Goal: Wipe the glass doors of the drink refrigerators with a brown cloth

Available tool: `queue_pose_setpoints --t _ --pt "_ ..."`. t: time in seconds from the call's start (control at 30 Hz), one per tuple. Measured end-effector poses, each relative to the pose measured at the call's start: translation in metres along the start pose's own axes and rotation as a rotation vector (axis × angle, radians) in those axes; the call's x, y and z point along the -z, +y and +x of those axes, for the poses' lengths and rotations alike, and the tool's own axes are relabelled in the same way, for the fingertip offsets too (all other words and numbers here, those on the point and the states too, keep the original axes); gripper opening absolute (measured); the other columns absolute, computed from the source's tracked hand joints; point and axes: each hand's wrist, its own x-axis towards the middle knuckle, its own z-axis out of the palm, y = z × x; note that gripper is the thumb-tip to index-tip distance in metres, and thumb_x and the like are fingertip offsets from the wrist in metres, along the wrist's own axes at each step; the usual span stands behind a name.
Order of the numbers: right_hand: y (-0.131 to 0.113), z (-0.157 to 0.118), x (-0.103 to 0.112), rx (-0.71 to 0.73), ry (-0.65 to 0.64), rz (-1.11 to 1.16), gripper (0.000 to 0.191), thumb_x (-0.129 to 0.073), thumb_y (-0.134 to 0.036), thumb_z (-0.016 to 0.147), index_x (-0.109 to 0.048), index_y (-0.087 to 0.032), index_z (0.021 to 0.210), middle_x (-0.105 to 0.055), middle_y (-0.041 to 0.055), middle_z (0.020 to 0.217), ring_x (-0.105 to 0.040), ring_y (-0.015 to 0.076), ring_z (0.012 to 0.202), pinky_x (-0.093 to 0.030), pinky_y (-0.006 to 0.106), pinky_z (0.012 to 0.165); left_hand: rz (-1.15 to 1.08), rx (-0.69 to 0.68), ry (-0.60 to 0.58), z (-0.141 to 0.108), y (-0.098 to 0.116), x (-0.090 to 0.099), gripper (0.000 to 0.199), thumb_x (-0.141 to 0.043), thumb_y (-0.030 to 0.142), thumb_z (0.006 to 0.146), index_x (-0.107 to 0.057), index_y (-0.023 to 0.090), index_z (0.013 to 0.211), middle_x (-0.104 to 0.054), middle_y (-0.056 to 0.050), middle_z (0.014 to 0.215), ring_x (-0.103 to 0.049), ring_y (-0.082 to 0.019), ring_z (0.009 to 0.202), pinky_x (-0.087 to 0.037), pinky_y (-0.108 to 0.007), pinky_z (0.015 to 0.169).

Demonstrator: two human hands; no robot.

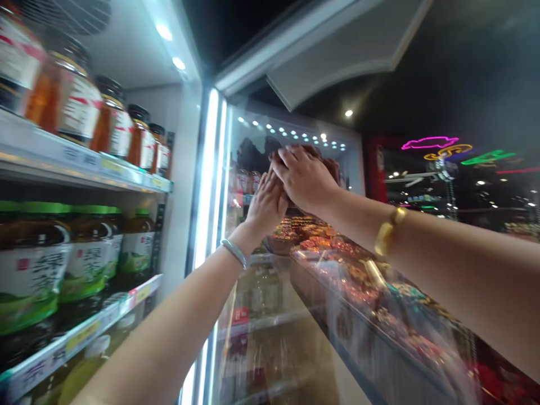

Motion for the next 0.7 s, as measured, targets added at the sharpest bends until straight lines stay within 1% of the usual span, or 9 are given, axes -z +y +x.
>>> queue_pose_setpoints --t 0.03,0.07,0.13,0.2,0.3,0.4,0.5,0.6,0.7 --pt "0.001 -0.005 -0.003 0.072 -0.011 0.009 0.047 -0.040 -0.028 0.104 -0.055 -0.015 0.147 -0.046 0.0173 0.159 -0.043 0.0375 0.145 -0.049 0.055 0.111 0.014 -0.005 0.004 -0.006 -0.003 0.000 0.065 -0.031 0.026 0.102 -0.029 0.008 0.164 -0.030 -0.014 0.174 -0.014 -0.021 0.165 -0.015 -0.042 0.137" --pt "0.006 -0.007 -0.006 0.078 -0.018 0.012 0.047 -0.042 -0.030 0.103 -0.056 -0.019 0.147 -0.046 0.0157 0.160 -0.045 0.0379 0.144 -0.051 0.056 0.109 0.022 -0.006 0.005 -0.011 -0.007 0.000 0.064 -0.029 0.027 0.103 -0.028 0.008 0.164 -0.029 -0.014 0.175 -0.014 -0.020 0.165 -0.015 -0.042 0.137" --pt "0.020 0.001 -0.007 0.022 0.001 0.015 0.049 -0.043 -0.034 0.102 -0.056 -0.021 0.147 -0.049 0.0161 0.157 -0.047 0.0404 0.141 -0.052 0.060 0.104 0.027 0.008 0.007 -0.019 -0.013 0.000 0.065 -0.025 0.026 0.103 -0.024 0.008 0.166 -0.026 -0.012 0.176 -0.014 -0.019 0.165 -0.015 -0.040 0.137" --pt "0.026 0.024 -0.008 -0.094 0.052 0.029 0.050 -0.042 -0.033 0.101 -0.056 -0.018 0.148 -0.053 0.0185 0.152 -0.048 0.0423 0.139 -0.051 0.062 0.103 0.019 0.037 -0.005 -0.022 -0.018 0.001 0.066 -0.023 0.026 0.104 -0.022 0.007 0.166 -0.024 -0.012 0.176 -0.014 -0.019 0.165 -0.014 -0.039 0.137" --pt "0.002 0.052 -0.019 -0.149 0.071 0.086 0.051 -0.039 -0.028 0.101 -0.058 -0.011 0.146 -0.058 0.0217 0.147 -0.050 0.0418 0.138 -0.049 0.063 0.107 -0.004 0.164 -0.017 -0.023 -0.028 0.002 0.066 -0.024 0.027 0.104 -0.022 0.008 0.167 -0.024 -0.012 0.176 -0.015 -0.021 0.165 -0.016 -0.041 0.137" --pt "-0.032 0.038 -0.033 0.058 0.006 0.140 0.049 -0.041 -0.027 0.102 -0.061 -0.014 0.144 -0.058 0.0190 0.150 -0.051 0.0377 0.140 -0.047 0.059 0.114 -0.023 0.269 -0.030 -0.028 -0.040 0.005 0.064 -0.027 0.028 0.103 -0.028 0.013 0.166 -0.029 -0.010 0.175 -0.016 -0.022 0.165 -0.017 -0.045 0.137" --pt "-0.037 0.013 -0.037 0.218 -0.017 0.139 0.045 -0.043 -0.030 0.103 -0.065 -0.020 0.141 -0.056 0.0144 0.154 -0.050 0.0348 0.143 -0.046 0.057 0.119 -0.024 0.231 -0.055 -0.040 -0.050 0.008 0.065 -0.029 0.029 0.103 -0.027 0.013 0.166 -0.026 -0.010 0.176 -0.013 -0.020 0.165 -0.014 -0.043 0.137" --pt "-0.026 0.026 -0.036 0.104 0.035 0.122 0.046 -0.041 -0.032 0.104 -0.064 -0.021 0.141 -0.059 0.0152 0.149 -0.052 0.0380 0.139 -0.051 0.063 0.111 -0.026 0.197 -0.057 -0.048 -0.056 0.010 0.067 -0.027 0.028 0.103 -0.021 0.013 0.168 -0.020 -0.009 0.177 -0.009 -0.018 0.165 -0.013 -0.041 0.137" --pt "-0.043 0.057 -0.043 -0.076 0.076 0.129 0.047 -0.039 -0.027 0.103 -0.064 -0.015 0.141 -0.059 0.0190 0.147 -0.053 0.0397 0.137 -0.053 0.062 0.107 -0.022 0.221 -0.049 -0.053 -0.063 0.010 0.067 -0.028 0.027 0.103 -0.021 0.014 0.168 -0.020 -0.009 0.177 -0.009 -0.018 0.165 -0.012 -0.041 0.137"
